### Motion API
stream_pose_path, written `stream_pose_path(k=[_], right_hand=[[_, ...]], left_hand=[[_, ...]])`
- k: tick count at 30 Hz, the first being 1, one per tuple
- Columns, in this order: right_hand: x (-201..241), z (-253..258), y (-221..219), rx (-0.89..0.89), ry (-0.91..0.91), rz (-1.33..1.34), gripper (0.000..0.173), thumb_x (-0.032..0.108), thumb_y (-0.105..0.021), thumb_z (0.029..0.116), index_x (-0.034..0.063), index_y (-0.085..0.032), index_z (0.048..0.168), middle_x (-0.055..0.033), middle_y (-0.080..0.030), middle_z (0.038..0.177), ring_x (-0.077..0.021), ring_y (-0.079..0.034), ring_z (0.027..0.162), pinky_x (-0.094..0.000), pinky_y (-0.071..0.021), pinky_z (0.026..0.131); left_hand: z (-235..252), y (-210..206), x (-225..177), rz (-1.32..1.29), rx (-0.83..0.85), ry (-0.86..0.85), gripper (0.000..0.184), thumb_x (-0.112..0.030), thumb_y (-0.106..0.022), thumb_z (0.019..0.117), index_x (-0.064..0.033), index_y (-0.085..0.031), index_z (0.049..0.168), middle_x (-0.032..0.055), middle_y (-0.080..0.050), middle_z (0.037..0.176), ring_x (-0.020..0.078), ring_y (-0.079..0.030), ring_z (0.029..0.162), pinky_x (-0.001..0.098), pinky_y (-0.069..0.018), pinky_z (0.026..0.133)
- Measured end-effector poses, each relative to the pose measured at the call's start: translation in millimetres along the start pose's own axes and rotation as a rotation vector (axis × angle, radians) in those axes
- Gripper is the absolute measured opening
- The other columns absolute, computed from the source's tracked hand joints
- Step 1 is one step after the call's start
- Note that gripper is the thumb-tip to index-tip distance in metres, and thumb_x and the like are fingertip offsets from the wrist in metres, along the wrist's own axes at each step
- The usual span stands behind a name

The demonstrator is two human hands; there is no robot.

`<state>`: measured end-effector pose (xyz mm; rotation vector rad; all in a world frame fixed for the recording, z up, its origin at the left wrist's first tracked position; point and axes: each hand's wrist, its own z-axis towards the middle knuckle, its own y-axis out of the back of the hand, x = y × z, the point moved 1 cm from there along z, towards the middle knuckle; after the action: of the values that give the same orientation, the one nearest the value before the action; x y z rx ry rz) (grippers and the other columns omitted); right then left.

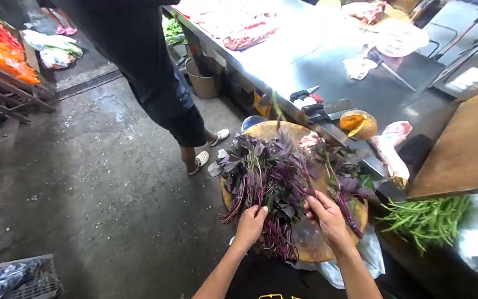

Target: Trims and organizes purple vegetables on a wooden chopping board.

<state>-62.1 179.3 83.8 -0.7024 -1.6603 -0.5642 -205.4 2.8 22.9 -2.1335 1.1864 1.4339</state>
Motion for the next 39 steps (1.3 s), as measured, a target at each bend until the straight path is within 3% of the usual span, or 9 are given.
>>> stream_pose_path(k=[4, 9, 14, 19, 22, 24, 32, 35, 39], right_hand=[[12, 4, 20, -0.043, 0.029, 0.07, 0.029, 0.013, -0.046, 0.1065, -0.0002, -0.061, 0.128, -0.004, -0.066, 0.08, -0.0089, -0.059, 0.058, -0.0213, -0.0517, 0.051], [42, 9, 30, -0.037, 0.184, 0.081, 0.031, 0.013, -0.046, 0.1055, -0.0007, -0.059, 0.13, -0.0031, -0.064, 0.08, -0.0079, -0.058, 0.058, -0.02, -0.0504, 0.05], [46, 10, 4, -0.022, 0.133, -0.021, 0.032, 0.014, -0.047, 0.1068, -0.0005, -0.059, 0.132, -0.0037, -0.066, 0.084, -0.0096, -0.059, 0.061, -0.0231, -0.0516, 0.053], [-34, -16, -37, 0.077, -0.192, -0.077, 0.034, 0.017, -0.046, 0.1084, -0.0005, -0.058, 0.134, -0.0058, -0.067, 0.083, -0.0109, -0.058, 0.057, -0.0271, -0.0502, 0.051], [-82, -37, -48, 0.08, -0.295, -0.275, 0.037, 0.023, -0.049, 0.1084, 0.0048, -0.062, 0.138, -0.0102, -0.072, 0.111, -0.0156, -0.07, 0.09, -0.0351, -0.0594, 0.079], [-93, -45, -46, 0.046, -0.235, -0.373, 0.037, 0.026, -0.052, 0.1058, 0.0051, -0.067, 0.133, -0.0158, -0.064, 0.128, -0.0233, -0.061, 0.117, -0.0422, -0.0492, 0.104], [-18, -34, -6, -0.197, 0.123, -0.329, 0.039, 0.022, -0.042, 0.1053, 0.0014, -0.066, 0.127, -0.0127, -0.063, 0.119, -0.0154, -0.064, 0.096, -0.0318, -0.0562, 0.082], [11, -36, 8, -0.282, 0.29, -0.309, 0.04, 0.022, -0.044, 0.1051, -0.0018, -0.064, 0.131, -0.0116, -0.063, 0.115, -0.011, -0.064, 0.089, -0.0269, -0.057, 0.077], [39, -41, 15, -0.355, 0.48, -0.381, 0.041, 0.024, -0.045, 0.1062, -0.0034, -0.064, 0.13, -0.0116, -0.06, 0.115, -0.009, -0.062, 0.092, -0.0224, -0.0557, 0.078]], left_hand=[[-5, 8, -47, -0.343, -0.084, -0.257, 0.036, -0.022, -0.039, 0.1091, -0.0059, -0.072, 0.107, -0.0071, -0.043, 0.057, 0.0039, -0.037, 0.046, 0.022, -0.0339, 0.045], [9, -16, -41, -0.884, 0.14, -0.08, 0.042, -0.024, -0.024, 0.1126, -0.0029, -0.059, 0.126, -0.0046, -0.044, 0.059, 0.0049, -0.04, 0.044, 0.02, -0.0387, 0.042], [21, -62, 22, -0.954, 0.19, 0.339, 0.045, -0.028, -0.025, 0.112, -0.006, -0.065, 0.11, -0.0003, -0.056, 0.065, 0.0126, -0.054, 0.054, 0.0293, -0.0499, 0.055], [2, -73, 27, -0.861, 0.235, 0.327, 0.055, -0.045, -0.02, 0.1124, -0.01, -0.062, 0.109, 0.0007, -0.061, 0.073, 0.0102, -0.055, 0.058, 0.025, -0.0464, 0.053], [0, -67, 26, -0.744, 0.227, 0.308, 0.057, -0.055, -0.026, 0.1097, -0.0098, -0.061, 0.116, 0.006, -0.067, 0.092, 0.0159, -0.065, 0.079, 0.0333, -0.0553, 0.07], [2, -71, 37, -0.693, 0.186, 0.327, 0.049, -0.048, -0.04, 0.1095, -0.006, -0.065, 0.115, 0.0084, -0.069, 0.093, 0.0176, -0.067, 0.082, 0.0361, -0.0569, 0.074], [21, -61, 36, -0.755, -0.006, 0.42, 0.016, -0.006, -0.045, 0.101, -0.0011, -0.059, 0.104, 0.0053, -0.057, 0.072, 0.0173, -0.06, 0.06, 0.035, -0.0566, 0.062], [25, -54, 22, -0.861, -0.033, 0.406, 0.025, -0.018, -0.044, 0.1054, -0.0117, -0.052, 0.082, -0.0049, -0.038, 0.052, 0.0082, -0.039, 0.04, 0.0244, -0.0414, 0.041], [17, -35, -14, -0.833, -0.064, 0.174, 0.041, -0.036, -0.034, 0.1129, -0.0113, -0.052, 0.085, -0.0074, -0.031, 0.048, 0.0052, -0.029, 0.035, 0.021, -0.0307, 0.036]])
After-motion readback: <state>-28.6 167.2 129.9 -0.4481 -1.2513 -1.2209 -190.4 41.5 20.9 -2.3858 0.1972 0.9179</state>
